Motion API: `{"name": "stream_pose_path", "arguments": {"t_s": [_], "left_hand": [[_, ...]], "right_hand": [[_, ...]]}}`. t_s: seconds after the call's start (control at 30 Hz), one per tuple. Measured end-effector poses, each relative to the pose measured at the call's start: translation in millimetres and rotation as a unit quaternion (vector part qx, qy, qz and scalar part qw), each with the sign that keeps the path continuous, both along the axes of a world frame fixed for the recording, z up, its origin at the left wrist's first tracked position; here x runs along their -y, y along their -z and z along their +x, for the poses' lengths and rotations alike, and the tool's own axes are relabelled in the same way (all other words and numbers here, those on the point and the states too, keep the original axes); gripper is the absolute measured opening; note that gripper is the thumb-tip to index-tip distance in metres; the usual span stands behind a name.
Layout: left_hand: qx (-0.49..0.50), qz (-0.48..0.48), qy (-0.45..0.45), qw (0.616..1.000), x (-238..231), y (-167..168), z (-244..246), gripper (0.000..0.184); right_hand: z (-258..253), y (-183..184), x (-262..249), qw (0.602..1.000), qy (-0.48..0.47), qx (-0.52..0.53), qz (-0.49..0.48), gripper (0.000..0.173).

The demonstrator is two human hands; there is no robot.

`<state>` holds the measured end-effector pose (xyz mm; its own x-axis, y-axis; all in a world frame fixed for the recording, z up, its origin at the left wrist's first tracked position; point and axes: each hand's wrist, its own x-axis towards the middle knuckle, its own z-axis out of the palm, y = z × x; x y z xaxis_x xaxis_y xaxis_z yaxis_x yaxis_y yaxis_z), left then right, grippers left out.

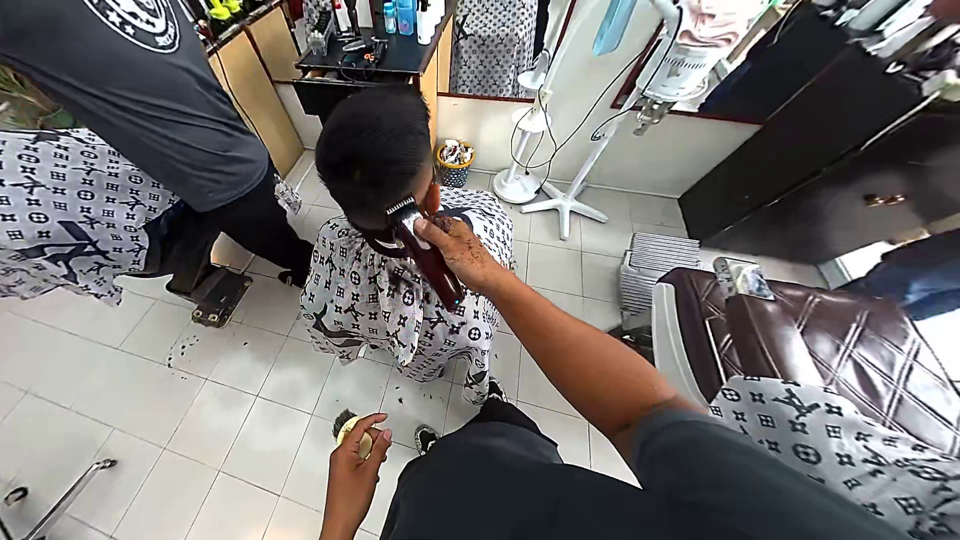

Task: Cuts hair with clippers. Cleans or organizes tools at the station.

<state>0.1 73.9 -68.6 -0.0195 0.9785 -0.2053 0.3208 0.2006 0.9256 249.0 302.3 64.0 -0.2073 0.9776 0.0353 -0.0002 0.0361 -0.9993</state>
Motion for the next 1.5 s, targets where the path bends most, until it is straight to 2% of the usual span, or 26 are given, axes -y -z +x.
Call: {"name": "stream_pose_path", "arguments": {"t_s": [0.07,0.1,0.17,0.2,0.23,0.33,0.43,0.57,0.73,0.87,0.93,1.0,1.17,1.3,1.37,1.43,1.5], "left_hand": [[0.014,0.0,-0.015,1.0,4,2,-4,0.026],[0.017,0.002,-0.02,1.0,6,3,-6,0.026],[0.022,0.005,-0.034,0.999,9,6,-13,0.026],[0.023,0.005,-0.041,0.999,10,9,-16,0.026],[0.023,0.003,-0.049,0.999,10,12,-18,0.025],[0.021,-0.008,-0.059,0.998,11,18,-22,0.025],[0.027,-0.006,-0.059,0.998,10,17,-21,0.024],[0.038,-0.009,-0.05,0.998,12,23,-20,0.023],[0.031,-0.027,-0.042,0.998,15,28,-19,0.023],[0.019,-0.026,-0.034,0.999,14,29,-22,0.021],[0.013,-0.026,-0.029,0.999,11,30,-22,0.021],[0.011,-0.026,-0.028,0.999,10,29,-22,0.021],[0.011,-0.019,-0.025,0.999,8,32,-24,0.023],[0.009,-0.028,-0.022,0.999,9,33,-24,0.023],[0.011,-0.029,-0.027,0.999,10,33,-24,0.022],[0.012,-0.026,-0.032,0.999,10,35,-26,0.022],[0.009,-0.024,-0.036,0.999,9,36,-26,0.022]], "right_hand": [[-2,11,15,0.998,-0.031,-0.048,-0.032,0.051],[-2,18,22,0.994,-0.051,-0.057,-0.074,0.054],[-2,33,36,0.982,-0.083,-0.055,-0.158,0.039],[-6,37,41,0.98,-0.069,-0.056,-0.176,0.027],[-11,37,44,0.981,-0.042,-0.054,-0.18,0.024],[-26,25,41,0.99,0.019,-0.04,-0.134,0.037],[-32,11,31,0.995,0.03,-0.024,-0.091,0.034],[-35,4,28,0.995,0.042,0.014,-0.095,0.034],[-34,-4,33,0.997,0.051,0.047,-0.046,0.039],[-37,-9,25,0.996,0.046,0.02,-0.074,0.031],[-40,-9,16,0.997,0.059,-0.011,-0.046,0.029],[-42,-8,14,0.997,0.07,0.002,-0.018,0.03],[-40,-8,12,0.996,0.052,0.024,-0.075,0.033],[-42,-10,16,0.998,0.055,0.026,-0.021,0.032],[-36,1,22,0.998,0.023,0.036,-0.042,0.033],[-29,8,25,0.995,-0.003,0.004,-0.099,0.034],[-26,6,27,0.994,-0.001,-0.029,-0.103,0.031]]}}
